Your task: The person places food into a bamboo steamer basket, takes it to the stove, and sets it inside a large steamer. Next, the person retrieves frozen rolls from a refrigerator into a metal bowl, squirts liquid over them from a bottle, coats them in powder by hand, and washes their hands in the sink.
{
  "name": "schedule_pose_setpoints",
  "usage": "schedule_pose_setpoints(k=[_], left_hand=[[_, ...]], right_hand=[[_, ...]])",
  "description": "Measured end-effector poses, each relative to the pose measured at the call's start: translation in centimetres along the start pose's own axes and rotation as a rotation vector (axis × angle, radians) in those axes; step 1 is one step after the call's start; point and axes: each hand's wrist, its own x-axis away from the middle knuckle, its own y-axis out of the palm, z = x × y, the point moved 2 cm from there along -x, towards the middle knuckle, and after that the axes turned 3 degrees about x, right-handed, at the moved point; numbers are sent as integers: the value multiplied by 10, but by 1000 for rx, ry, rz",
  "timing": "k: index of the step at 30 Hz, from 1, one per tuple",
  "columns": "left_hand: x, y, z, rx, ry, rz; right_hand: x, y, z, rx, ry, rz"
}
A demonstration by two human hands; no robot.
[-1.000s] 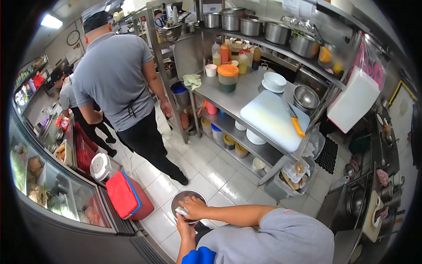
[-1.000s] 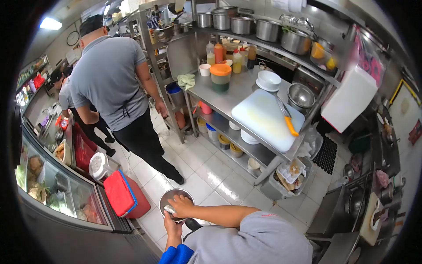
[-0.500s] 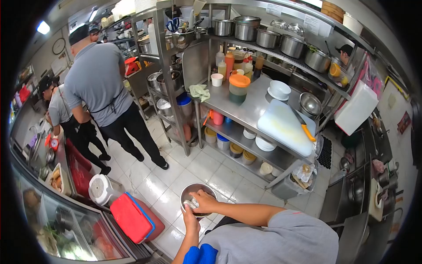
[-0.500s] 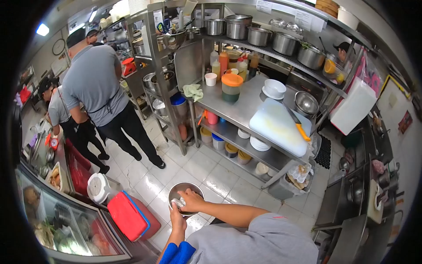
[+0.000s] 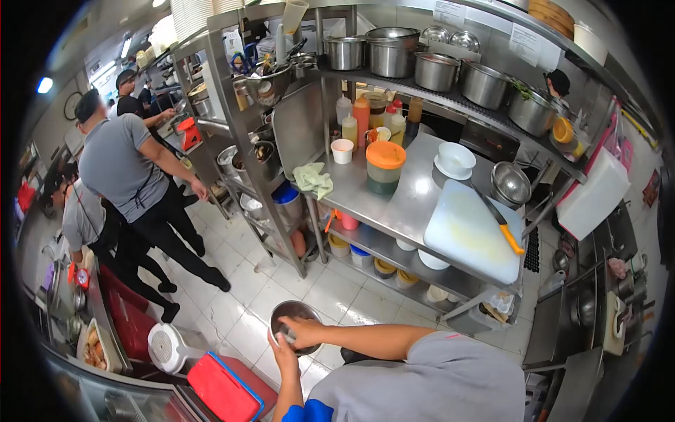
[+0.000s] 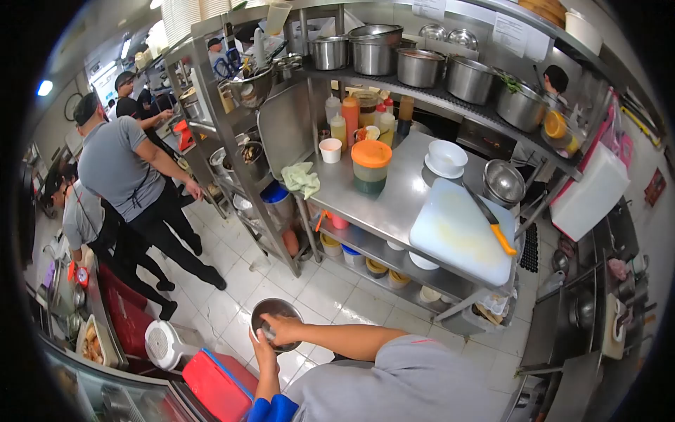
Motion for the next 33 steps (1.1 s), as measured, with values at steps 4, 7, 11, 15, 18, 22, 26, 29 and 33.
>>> schedule_pose_setpoints(k=[4,7,11,15,18,22,26,29,33], left_hand=[[-25,12,26,42,-61,35],[-50,13,18,34,-12,11],[-80,16,13,-205,24,-11],[-104,27,25,-240,123,-167],[-123,28,29,-324,155,-265],[-141,33,48,-252,164,-368],[-152,33,63,-188,96,-348],[-178,32,54,-377,290,-335],[-184,45,75,-504,402,-372]], right_hand=[[-38,-13,13,-30,-156,98],[-51,-35,16,-57,-109,80],[-63,-42,22,-142,-15,75],[-70,-57,22,-206,24,177],[-74,-69,18,-180,128,218],[-92,-75,37,-281,108,312],[-88,-91,41,-659,117,434],[-74,-115,58,-735,82,570],[-21,-135,76,-928,252,571]])
